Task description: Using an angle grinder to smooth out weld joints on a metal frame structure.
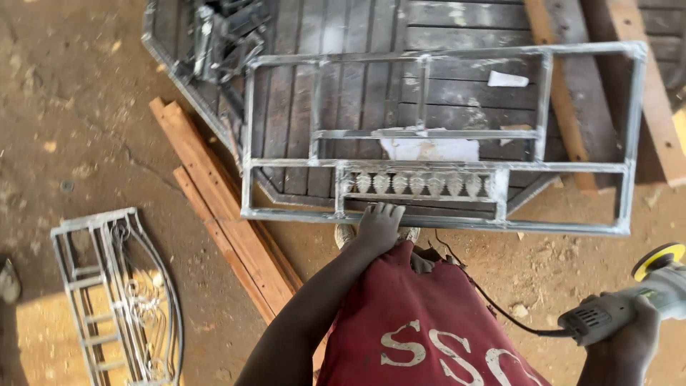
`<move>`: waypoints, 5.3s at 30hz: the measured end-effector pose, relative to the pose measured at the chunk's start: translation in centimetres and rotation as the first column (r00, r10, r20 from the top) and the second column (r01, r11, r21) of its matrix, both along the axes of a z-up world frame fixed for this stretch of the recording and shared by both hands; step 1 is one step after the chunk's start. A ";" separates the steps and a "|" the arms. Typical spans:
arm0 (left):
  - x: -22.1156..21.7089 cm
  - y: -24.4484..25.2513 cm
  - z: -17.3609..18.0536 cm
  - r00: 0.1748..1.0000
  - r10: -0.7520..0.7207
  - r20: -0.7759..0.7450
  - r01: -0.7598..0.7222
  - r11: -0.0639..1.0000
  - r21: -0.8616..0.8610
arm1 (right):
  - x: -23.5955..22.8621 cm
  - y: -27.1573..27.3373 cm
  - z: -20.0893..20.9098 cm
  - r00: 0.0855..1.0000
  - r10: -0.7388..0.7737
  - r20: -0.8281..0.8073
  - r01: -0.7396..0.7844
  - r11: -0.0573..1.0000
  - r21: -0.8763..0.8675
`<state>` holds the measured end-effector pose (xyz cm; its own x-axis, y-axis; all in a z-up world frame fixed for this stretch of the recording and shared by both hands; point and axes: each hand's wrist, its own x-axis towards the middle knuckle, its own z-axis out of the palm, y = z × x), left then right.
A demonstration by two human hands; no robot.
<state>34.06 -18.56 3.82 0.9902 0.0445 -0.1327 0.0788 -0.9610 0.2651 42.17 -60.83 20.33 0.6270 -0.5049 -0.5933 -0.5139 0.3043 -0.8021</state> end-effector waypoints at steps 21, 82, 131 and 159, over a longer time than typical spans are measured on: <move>8.9 10.0 39.5 0.934 -0.141 -0.327 0.206 0.963 0.174 | -5.9 -4.0 -12.6 0.998 0.027 -0.060 -0.002 0.922 0.387; 21.0 8.6 41.2 0.872 -0.214 0.440 0.203 0.976 0.072 | 9.2 32.5 1.6 0.344 0.733 -0.587 -0.933 0.198 -0.300; 24.1 9.9 41.2 0.886 -0.215 0.411 0.183 0.976 0.116 | 7.0 31.9 1.9 0.360 0.814 -0.456 -0.928 0.261 -0.266; 24.7 9.0 37.7 0.905 -0.131 0.405 -0.002 0.950 0.311 | 10.3 19.3 3.8 0.763 0.594 -0.254 -0.622 0.782 -0.042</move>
<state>58.80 -9.58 41.47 0.9525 -0.0495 0.3006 -0.0395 -0.9984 -0.0392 52.42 -41.51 24.12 0.6899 -0.1347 -0.7112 -0.7207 -0.2196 -0.6575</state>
